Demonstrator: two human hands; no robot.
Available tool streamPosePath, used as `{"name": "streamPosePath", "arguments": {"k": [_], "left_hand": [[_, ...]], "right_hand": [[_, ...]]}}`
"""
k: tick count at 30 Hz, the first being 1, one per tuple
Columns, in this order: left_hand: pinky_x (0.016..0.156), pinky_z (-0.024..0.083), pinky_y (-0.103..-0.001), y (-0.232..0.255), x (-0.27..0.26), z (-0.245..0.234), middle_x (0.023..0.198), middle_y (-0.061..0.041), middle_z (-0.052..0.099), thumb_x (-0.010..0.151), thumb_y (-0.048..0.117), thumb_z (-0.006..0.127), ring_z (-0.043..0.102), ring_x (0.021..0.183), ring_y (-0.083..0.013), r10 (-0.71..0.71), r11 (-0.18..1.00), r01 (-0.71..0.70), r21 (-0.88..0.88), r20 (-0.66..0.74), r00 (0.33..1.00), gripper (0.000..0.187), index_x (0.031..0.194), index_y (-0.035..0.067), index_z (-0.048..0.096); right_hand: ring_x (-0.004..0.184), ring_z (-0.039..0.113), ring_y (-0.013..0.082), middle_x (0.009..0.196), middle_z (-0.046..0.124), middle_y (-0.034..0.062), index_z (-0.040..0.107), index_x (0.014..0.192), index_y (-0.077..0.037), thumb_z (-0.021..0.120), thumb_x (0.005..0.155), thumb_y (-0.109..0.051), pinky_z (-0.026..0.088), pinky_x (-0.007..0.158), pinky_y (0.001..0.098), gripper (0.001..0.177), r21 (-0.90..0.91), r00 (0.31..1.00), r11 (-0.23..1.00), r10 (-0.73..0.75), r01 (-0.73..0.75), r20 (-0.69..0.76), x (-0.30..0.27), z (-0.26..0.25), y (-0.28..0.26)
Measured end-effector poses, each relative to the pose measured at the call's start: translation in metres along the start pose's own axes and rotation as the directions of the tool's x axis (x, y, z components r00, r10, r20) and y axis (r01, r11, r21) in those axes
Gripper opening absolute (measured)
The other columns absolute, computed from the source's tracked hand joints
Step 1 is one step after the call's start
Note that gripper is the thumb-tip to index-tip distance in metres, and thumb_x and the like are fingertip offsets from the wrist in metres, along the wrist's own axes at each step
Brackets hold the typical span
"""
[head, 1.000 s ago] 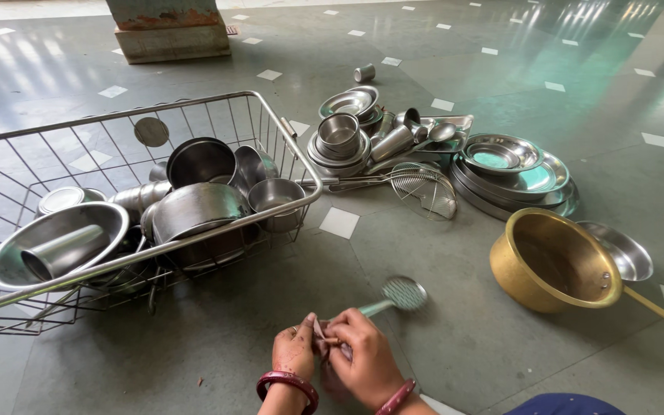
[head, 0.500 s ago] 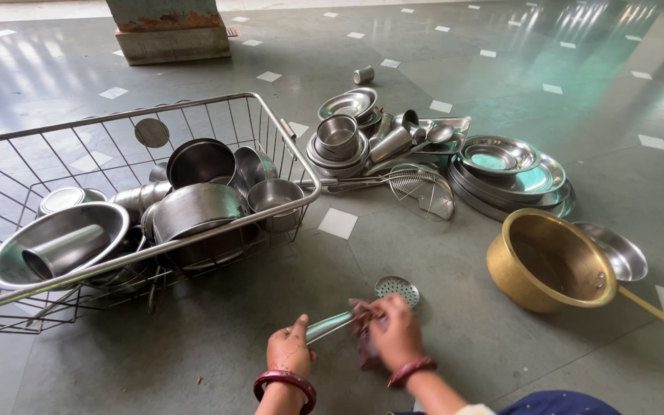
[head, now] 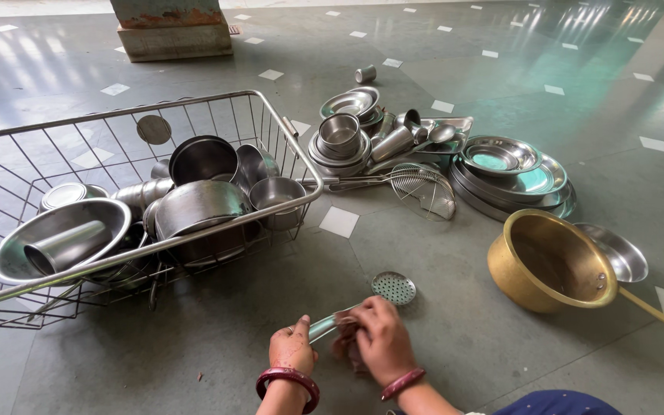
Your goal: The person sits on the floor and wipes various metal kitchen utensils, including cups, bowls, and a strainer, using a cloth. The person places the wiped items into a metal dish rack.
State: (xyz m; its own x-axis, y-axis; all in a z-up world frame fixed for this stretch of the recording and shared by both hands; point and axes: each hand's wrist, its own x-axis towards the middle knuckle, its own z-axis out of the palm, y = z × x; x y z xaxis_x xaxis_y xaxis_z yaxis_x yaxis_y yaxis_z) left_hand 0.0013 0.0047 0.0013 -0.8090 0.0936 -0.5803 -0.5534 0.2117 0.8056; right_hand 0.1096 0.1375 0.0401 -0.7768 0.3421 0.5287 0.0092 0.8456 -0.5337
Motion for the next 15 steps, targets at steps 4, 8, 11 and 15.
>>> {"name": "streamPosePath", "arguments": {"k": [4,8,11,15], "left_hand": [[0.054,0.047,-0.036,0.004,-0.004,0.000,0.062,-0.011,0.062,0.097,0.040,0.065,0.059,0.051,-0.0190,0.038,0.999,-0.038,0.035,-0.009,0.999,0.042,0.102,-0.001,0.074],[0.055,0.048,-0.035,0.001,-0.001,0.001,0.063,-0.011,0.063,0.097,0.039,0.064,0.059,0.052,-0.0190,0.022,0.999,-0.021,0.024,-0.021,1.000,0.044,0.101,-0.003,0.074],[0.055,0.048,-0.035,-0.003,0.006,0.000,0.063,-0.011,0.065,0.097,0.037,0.064,0.061,0.053,-0.0190,0.018,1.000,-0.018,0.003,0.004,1.000,0.043,0.101,-0.005,0.075],[0.054,0.048,-0.036,-0.006,0.008,-0.002,0.065,-0.010,0.062,0.096,0.036,0.068,0.059,0.053,-0.0192,-0.010,0.998,0.010,-0.061,0.005,1.000,0.040,0.103,-0.003,0.071]], "right_hand": [[0.102,0.064,0.0293,0.104,0.064,0.0084,0.073,0.099,-0.006,0.067,0.074,0.001,0.053,0.088,0.0416,0.027,-0.070,0.997,0.994,0.078,-0.078,-0.003,0.005,-0.002,0.005],[0.102,0.062,0.0313,0.103,0.064,0.0084,0.074,0.101,-0.007,0.067,0.070,0.003,0.053,0.088,0.0426,0.034,-0.029,0.995,0.995,-0.098,0.099,0.027,-0.003,-0.003,-0.012],[0.105,0.062,0.0319,0.109,0.065,0.0093,0.071,0.101,-0.004,0.069,0.072,0.001,0.054,0.087,0.0424,0.030,0.029,0.977,0.978,-0.208,0.207,0.050,-0.009,0.001,-0.025],[0.106,0.061,0.0324,0.109,0.065,0.0096,0.073,0.100,-0.007,0.069,0.071,0.000,0.054,0.086,0.0433,0.030,-0.077,0.982,0.979,-0.185,0.188,0.046,-0.008,0.007,-0.014]]}}
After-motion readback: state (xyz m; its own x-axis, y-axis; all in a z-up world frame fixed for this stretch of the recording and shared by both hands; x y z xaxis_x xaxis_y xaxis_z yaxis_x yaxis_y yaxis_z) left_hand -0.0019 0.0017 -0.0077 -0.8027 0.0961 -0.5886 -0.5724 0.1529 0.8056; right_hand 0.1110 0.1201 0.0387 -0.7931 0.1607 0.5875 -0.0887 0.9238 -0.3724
